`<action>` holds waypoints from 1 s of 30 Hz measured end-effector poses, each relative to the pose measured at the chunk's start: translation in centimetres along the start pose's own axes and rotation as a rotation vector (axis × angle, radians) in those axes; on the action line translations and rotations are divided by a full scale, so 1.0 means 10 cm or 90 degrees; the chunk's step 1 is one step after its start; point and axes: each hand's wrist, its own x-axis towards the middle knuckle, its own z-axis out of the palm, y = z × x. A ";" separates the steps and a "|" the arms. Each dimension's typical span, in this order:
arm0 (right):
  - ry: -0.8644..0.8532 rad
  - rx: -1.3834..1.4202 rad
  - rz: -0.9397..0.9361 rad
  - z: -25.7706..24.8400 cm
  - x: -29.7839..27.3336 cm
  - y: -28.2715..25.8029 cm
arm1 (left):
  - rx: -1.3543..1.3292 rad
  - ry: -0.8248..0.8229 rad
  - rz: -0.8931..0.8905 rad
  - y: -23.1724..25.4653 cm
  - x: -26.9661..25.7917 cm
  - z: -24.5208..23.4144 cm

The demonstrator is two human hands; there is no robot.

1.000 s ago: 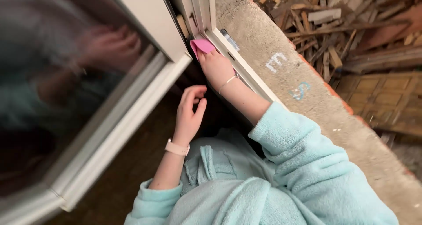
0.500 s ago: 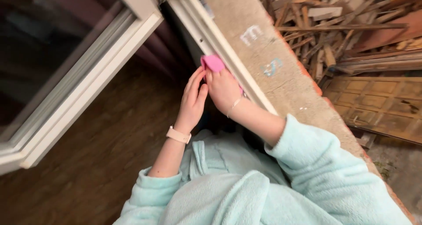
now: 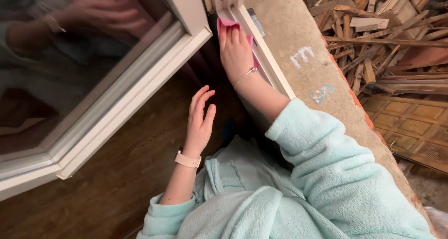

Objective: The person wipes the upper and side edges of an open window frame using a pink cloth. The person repeatedly rubs the same sections of the frame, focusing on the top horizontal bar and the vertical side near the hinge.

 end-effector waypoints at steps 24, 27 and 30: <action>0.113 -0.060 0.004 -0.08 0.39 0.11 | 0.002 -0.065 0.032 -0.06 0.66 0.04; 0.224 0.067 -0.035 -0.10 0.46 0.22 | 0.003 -0.044 0.038 -0.12 0.63 -0.04; 0.200 0.176 -0.051 -0.05 0.33 0.32 | -0.011 -0.025 0.001 -0.18 0.58 -0.10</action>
